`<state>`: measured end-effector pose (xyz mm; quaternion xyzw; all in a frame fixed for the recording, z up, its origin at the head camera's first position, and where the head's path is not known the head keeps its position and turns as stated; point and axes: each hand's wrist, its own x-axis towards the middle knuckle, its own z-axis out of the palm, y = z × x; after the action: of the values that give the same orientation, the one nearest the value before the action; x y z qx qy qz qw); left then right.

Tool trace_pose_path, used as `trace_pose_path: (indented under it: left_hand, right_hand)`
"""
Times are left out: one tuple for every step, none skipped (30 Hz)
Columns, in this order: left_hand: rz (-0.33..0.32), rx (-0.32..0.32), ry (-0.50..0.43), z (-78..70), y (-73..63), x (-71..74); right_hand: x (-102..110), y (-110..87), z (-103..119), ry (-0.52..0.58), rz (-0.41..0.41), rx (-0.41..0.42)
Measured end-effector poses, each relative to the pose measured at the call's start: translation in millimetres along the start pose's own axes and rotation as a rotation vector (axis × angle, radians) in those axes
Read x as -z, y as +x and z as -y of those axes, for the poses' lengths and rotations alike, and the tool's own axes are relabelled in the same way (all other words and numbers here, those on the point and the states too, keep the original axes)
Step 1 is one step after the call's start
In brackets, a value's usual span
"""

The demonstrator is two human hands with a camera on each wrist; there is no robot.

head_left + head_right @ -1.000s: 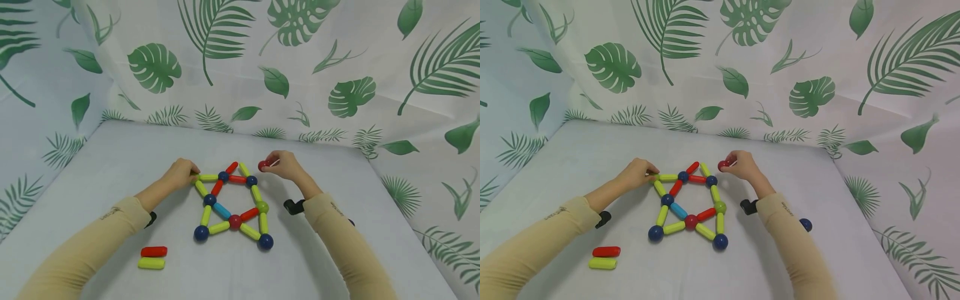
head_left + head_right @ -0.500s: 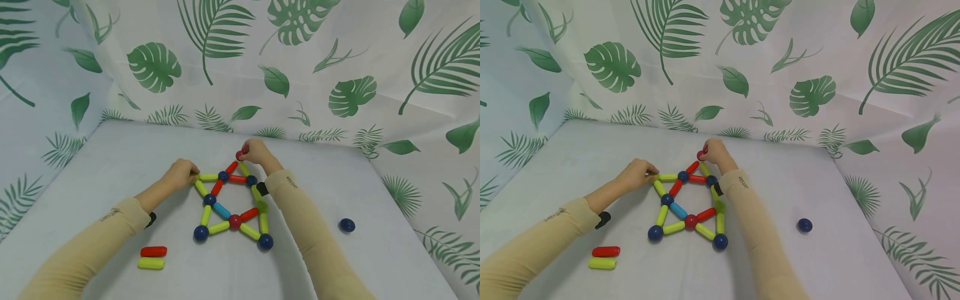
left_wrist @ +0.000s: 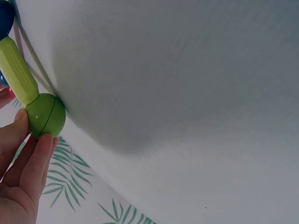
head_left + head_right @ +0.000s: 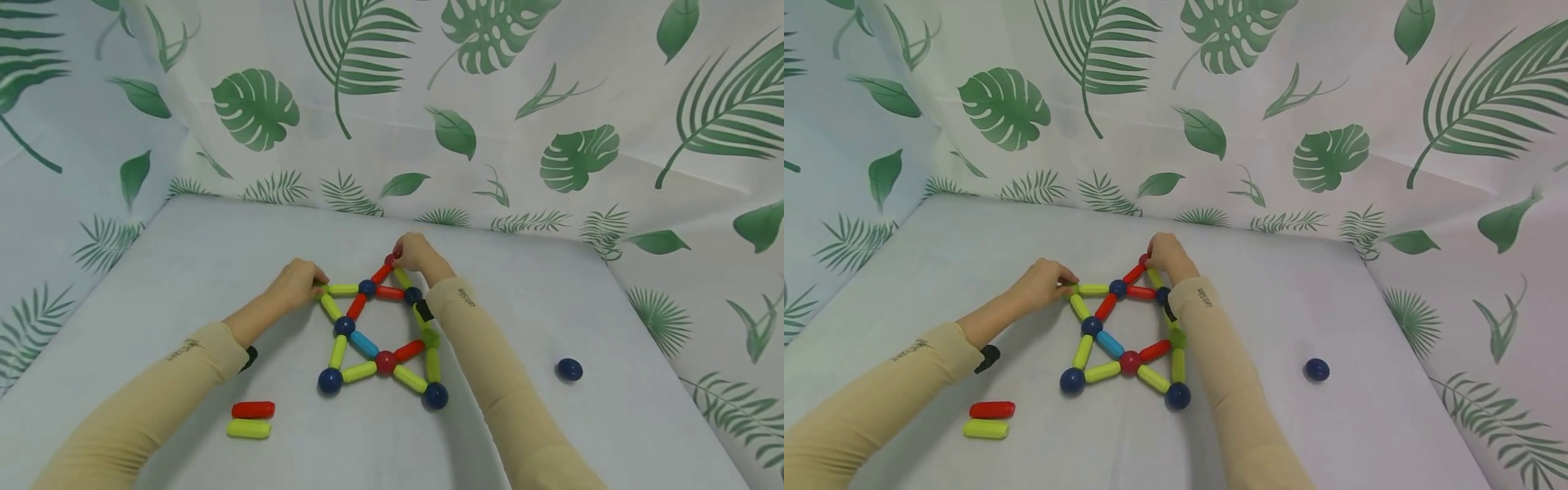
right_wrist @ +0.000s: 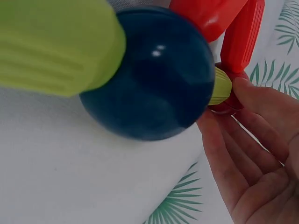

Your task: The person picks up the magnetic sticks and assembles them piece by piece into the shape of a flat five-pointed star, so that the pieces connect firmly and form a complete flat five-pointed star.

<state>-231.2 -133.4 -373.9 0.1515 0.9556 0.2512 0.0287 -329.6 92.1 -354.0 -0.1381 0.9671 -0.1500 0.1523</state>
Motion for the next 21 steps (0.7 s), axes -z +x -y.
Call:
trace_pose_path:
  left_hand:
    - [-0.001, 0.0, 0.0, -0.1, 0.0, 0.0]
    - [-0.002, -0.001, 0.0, -0.2, 0.1, 0.0]
    - [-0.003, -0.001, 0.0, -0.3, 0.0, -0.1]
    - [-0.003, -0.005, 0.004, -0.3, 0.0, -0.3]
    - [-0.002, -0.009, 0.007, -0.3, 0.1, -0.5]
    - [-0.001, -0.01, 0.007, -0.4, 0.1, -0.7]
    - [0.0, -0.01, 0.007, -0.1, 0.2, -1.0]
    - [0.0, -0.012, 0.006, 0.0, 0.3, -1.1]
    - [0.001, -0.013, 0.006, 0.2, 0.3, -1.3]
    - [0.001, -0.017, 0.008, 0.6, 0.4, -1.4]
    - [0.0, -0.012, 0.005, 0.7, 0.3, -1.3]
    - [-0.002, -0.008, 0.002, 0.9, 0.1, -1.3]
    - [-0.003, -0.007, 0.003, 1.2, -0.1, -1.1]
    - [-0.005, -0.006, 0.004, 1.3, -0.3, -0.9]
    - [-0.005, -0.009, 0.009, 1.4, -0.5, -0.6]
    - [-0.005, -0.009, 0.011, 1.4, -0.8, -0.2]
    - [-0.006, -0.011, 0.013, 1.3, -1.1, 0.0]
    - [-0.006, -0.017, 0.017, 1.4, -1.2, 0.2]
    - [-0.005, -0.021, 0.019, 1.2, -1.4, 0.5]
    - [-0.006, -0.026, 0.021, 1.1, -1.4, 0.8]
    - [-0.005, -0.031, 0.024, 1.0, -1.4, 0.9]
  right_hand:
    - [0, -0.2, 0, -0.005, 0.005, 0.0]
    - [0, -0.6, -1, -0.011, 0.009, 0.003]
    - [0, -1.1, -1, -0.011, 0.013, 0.005]
    - [0, -2.2, -2, -0.008, 0.019, 0.009]
    - [1, -3.5, -3, 0.0, 0.023, 0.012]
    - [2, -5.3, -4, 0.009, 0.025, 0.013]
    - [2, -7.1, -6, 0.014, 0.027, 0.018]
    - [3, -9.6, -8, 0.014, 0.025, 0.029]
    - [3, -12.8, -10, 0.014, 0.022, 0.04]
    - [4, -16.5, -11, 0.015, 0.018, 0.048]
    - [4, -20.8, -13, 0.012, 0.012, 0.059]
    - [4, -25.9, -15, 0.003, 0.007, 0.074]
    - [4, -31.8, -17, -0.005, 0.0, 0.092]
    - [4, -39.0, -19, -0.014, -0.007, 0.113]
    - [4, -46.6, -21, -0.02, -0.013, 0.131]
    - [3, -55.0, -24, -0.023, -0.023, 0.155]
    - [2, -63.7, -27, -0.022, -0.034, 0.182]
    - [1, -73.0, -31, -0.016, -0.047, 0.208]
    - [-1, -82.6, -34, -0.004, -0.055, 0.232]
    - [-3, -92.3, -38, 0.014, -0.054, 0.255]
    - [-5, -102.0, -43, 0.04, -0.047, 0.274]
